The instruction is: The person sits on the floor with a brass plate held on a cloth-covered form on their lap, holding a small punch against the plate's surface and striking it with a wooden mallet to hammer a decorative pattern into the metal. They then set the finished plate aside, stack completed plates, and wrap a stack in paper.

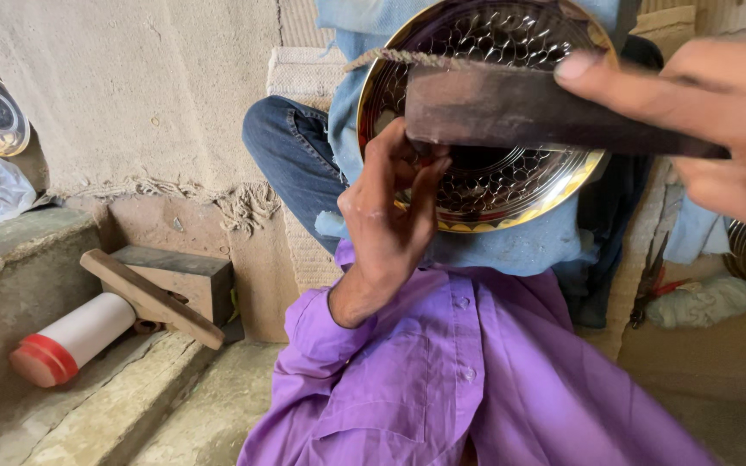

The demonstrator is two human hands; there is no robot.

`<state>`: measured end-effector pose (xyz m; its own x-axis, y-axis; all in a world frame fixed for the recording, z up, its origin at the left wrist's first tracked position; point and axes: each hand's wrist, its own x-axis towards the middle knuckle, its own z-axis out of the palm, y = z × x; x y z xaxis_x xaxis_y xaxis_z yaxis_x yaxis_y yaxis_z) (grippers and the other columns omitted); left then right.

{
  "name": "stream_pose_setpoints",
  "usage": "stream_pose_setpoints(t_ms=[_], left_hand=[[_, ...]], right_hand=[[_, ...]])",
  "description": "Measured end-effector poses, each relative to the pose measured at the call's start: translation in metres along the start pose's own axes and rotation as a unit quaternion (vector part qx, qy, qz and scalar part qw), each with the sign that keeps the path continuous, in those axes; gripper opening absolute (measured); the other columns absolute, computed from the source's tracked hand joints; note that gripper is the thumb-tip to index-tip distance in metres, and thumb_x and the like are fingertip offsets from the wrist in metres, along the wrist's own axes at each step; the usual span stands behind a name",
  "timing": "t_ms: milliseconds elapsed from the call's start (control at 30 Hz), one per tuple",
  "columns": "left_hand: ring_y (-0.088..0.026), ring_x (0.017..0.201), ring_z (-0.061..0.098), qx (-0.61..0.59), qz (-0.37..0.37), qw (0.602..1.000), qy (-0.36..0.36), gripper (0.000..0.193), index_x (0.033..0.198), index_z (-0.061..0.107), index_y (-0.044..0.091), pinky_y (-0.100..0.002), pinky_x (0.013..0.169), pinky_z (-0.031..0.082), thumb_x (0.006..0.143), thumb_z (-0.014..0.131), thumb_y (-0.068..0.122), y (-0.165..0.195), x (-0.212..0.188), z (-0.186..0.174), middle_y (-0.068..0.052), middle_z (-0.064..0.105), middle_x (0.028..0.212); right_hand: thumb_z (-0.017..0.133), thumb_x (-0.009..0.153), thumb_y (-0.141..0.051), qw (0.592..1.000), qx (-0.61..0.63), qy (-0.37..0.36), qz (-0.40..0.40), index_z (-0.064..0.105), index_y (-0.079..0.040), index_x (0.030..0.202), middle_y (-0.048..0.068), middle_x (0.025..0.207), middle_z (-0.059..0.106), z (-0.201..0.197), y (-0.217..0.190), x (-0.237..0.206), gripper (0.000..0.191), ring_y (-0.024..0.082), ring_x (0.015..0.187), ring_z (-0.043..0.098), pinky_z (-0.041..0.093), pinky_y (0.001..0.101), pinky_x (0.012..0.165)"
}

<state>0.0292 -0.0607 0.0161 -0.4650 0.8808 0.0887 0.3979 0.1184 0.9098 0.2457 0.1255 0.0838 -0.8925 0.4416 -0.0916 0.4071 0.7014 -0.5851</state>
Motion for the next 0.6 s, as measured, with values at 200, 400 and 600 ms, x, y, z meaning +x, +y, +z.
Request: stream_pose_setpoints(t_ms=[200, 400, 600], left_hand=[[-0.010, 0.082, 0.074, -0.012, -0.016, 1.000, 0.004, 0.046, 0.135, 0.052, 0.001, -0.023, 0.074, 0.060, 0.096, 0.077, -0.005, -0.005, -0.002, 0.001, -0.006, 0.072, 0.099], [-0.008, 0.076, 0.069, -0.082, -0.024, 0.996, 0.026, 0.044, 0.131, 0.048, 0.001, -0.020, 0.066, 0.057, 0.099, 0.077, -0.006, -0.008, -0.001, 0.005, -0.009, 0.071, 0.100], [-0.007, 0.077, 0.071, -0.073, -0.012, 0.997, 0.025, 0.043, 0.131, 0.048, 0.001, -0.021, 0.067, 0.060, 0.100, 0.077, -0.003, -0.010, -0.003, 0.007, -0.008, 0.072, 0.105]], right_hand=[[0.069, 0.080, 0.013, 0.996, -0.077, -0.044, 0.003, 0.044, -0.010, 0.156, 0.012, 0.087, 0.064, -0.003, 0.001, 0.010, 0.083, 0.021, 0.070, 0.062, 0.051, 0.0341, 0.064], [0.067, 0.079, 0.009, 0.988, -0.119, -0.098, 0.020, 0.044, -0.017, 0.158, 0.010, 0.090, 0.066, -0.014, 0.001, 0.014, 0.086, 0.018, 0.076, 0.064, 0.054, 0.0299, 0.070], [0.070, 0.075, 0.011, 0.991, -0.104, -0.081, 0.016, 0.046, -0.013, 0.156, 0.013, 0.086, 0.063, -0.020, -0.019, 0.022, 0.088, 0.024, 0.072, 0.062, 0.051, 0.0355, 0.067]])
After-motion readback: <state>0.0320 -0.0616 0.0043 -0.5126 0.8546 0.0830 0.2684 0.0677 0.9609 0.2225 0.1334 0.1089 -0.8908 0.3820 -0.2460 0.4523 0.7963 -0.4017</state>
